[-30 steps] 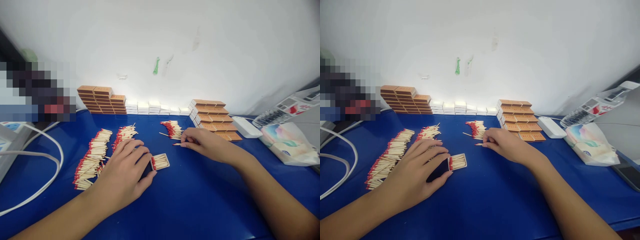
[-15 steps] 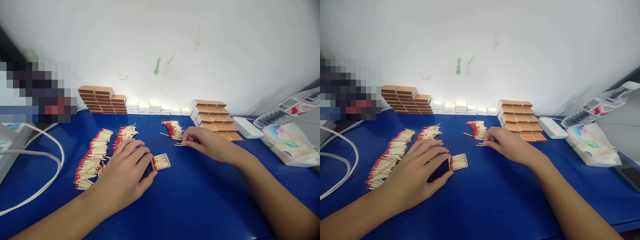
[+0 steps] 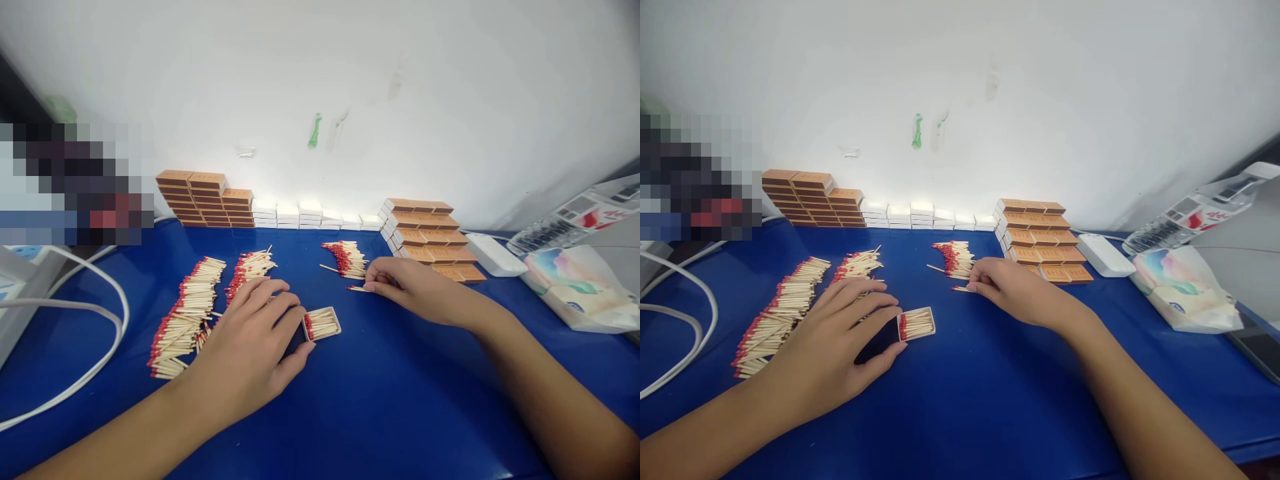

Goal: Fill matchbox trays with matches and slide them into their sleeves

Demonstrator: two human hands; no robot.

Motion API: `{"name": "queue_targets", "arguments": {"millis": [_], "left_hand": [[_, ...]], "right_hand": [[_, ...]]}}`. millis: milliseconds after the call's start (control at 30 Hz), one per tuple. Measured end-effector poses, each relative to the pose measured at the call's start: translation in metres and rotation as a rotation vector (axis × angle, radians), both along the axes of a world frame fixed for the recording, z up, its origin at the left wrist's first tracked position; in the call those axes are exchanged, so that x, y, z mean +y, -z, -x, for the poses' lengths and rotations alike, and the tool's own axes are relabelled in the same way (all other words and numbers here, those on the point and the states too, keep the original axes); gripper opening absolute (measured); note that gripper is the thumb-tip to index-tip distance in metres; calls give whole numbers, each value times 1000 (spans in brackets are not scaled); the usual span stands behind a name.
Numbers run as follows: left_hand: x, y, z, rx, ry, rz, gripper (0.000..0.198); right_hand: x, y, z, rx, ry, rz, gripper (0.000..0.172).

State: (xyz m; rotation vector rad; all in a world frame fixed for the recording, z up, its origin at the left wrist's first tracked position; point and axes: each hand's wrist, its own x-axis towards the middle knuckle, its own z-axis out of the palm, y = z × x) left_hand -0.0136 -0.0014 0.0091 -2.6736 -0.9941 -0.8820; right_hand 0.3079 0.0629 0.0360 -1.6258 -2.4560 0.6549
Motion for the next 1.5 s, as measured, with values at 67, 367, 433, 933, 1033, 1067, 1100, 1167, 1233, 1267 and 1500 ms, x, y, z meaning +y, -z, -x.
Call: {"name": "queue_targets", "arguments": {"millis": [67, 367, 433, 933, 1033, 1067, 1100, 1167, 1233, 1267, 1500], "left_hand": [[0, 0, 0, 0, 0, 2, 22], [0, 0, 0, 9, -1, -1, 23], [0, 0, -1, 9, 0, -4, 24], [-1, 0, 0, 13, -4, 0, 24], [-1, -1, -1, 12, -7, 2, 23], [0, -1, -1, 9, -6, 1, 23], [0, -1, -1, 6, -5, -1, 23], [0, -1, -1, -5, -4, -3, 23], [0, -1, 0, -16, -7, -1, 23], [0, -1, 0, -19, -9, 3, 22], [1, -1, 0, -24, -12, 15, 21]], "right_hand": [[1, -2, -1, -4, 5, -12, 28], [3, -5, -14, -45, -8, 10, 23], [2, -5, -15, -48, -13, 26, 22], [0, -1, 5, 10, -36, -46, 26], [0, 3, 6, 3, -51, -76, 27], [0, 4, 6, 1, -55, -87, 27], [0, 5, 6, 3, -59, -98, 27], [-3, 3, 8, 27, -70, -122, 28], [-9, 0, 15, 74, -86, -145, 28], [-14, -2, 20, 100, -96, -153, 28], [-46, -2, 62, 136, -237, -226, 7]]}}
